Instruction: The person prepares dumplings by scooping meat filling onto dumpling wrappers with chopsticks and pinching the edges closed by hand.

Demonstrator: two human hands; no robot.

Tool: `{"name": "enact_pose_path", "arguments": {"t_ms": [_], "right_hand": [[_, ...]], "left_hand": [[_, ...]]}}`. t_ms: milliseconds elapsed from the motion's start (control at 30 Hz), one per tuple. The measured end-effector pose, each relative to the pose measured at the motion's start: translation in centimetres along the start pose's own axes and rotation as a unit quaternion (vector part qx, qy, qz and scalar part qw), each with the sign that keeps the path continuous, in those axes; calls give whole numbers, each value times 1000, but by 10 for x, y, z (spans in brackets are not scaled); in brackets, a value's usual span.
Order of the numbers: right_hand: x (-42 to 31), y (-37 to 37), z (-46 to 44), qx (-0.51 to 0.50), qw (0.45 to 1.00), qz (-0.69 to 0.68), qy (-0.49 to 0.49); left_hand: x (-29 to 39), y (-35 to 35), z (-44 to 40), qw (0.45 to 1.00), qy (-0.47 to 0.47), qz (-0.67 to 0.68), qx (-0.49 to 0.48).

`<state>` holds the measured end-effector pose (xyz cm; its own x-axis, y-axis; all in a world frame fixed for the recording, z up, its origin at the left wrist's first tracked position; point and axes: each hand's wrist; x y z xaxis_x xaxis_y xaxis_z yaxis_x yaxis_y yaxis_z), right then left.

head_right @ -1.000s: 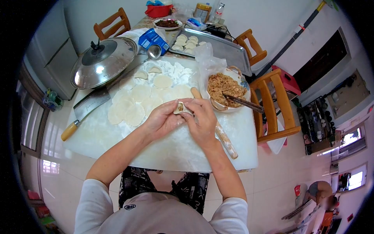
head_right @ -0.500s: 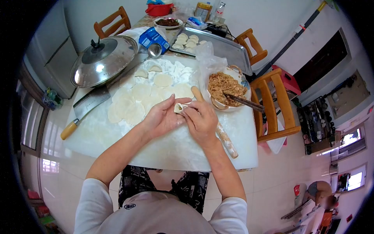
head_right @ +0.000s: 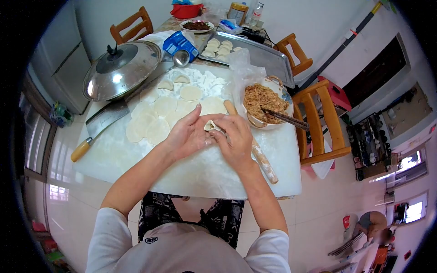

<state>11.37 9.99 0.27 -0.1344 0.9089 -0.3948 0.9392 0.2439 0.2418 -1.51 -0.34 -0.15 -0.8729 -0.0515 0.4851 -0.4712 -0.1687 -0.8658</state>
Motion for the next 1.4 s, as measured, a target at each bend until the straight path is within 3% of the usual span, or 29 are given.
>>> {"name": "enact_pose_path", "arguments": {"t_ms": [267,367,467,667,967,1133,1267,1333,1400], "right_hand": [[-1,0,-1,2,999,11,31],[0,1,-1,31,998,15,53],[-1,3,1,58,998,16,16],[-4,-1,-4,30,999,-8,-39],[3,-1,3,22,1000,-3,-15],[0,3,-2,-3,997,45,63],[-2,3,-2,-7,996,63,63],[-4,-1,-2,8,999,30,-6],[-6,1,-6,-10,999,39,19]], "left_hand": [[-2,-6,2,999,-9,-29,38],[-7,-4,0,999,0,13,42],[-16,-5,-4,997,25,70,39],[-15,-5,-3,999,-9,3,30],[-16,-3,-5,1000,-2,-3,15],[-16,-5,-3,999,-2,-30,16],[-15,-4,-3,999,2,-29,17],[-15,-4,-3,999,-14,-38,11],[-15,-5,-3,999,-20,-33,21]]}}
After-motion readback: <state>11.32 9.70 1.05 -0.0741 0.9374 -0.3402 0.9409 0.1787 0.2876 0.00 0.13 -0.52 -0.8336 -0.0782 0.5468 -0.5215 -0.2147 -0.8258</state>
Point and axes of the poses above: each hand's wrist, its own z-axis away from the middle knuckle, its own y-axis out of the back of the hand, x = y × z, and after that the axes turned 15 degrees about x, right-handed
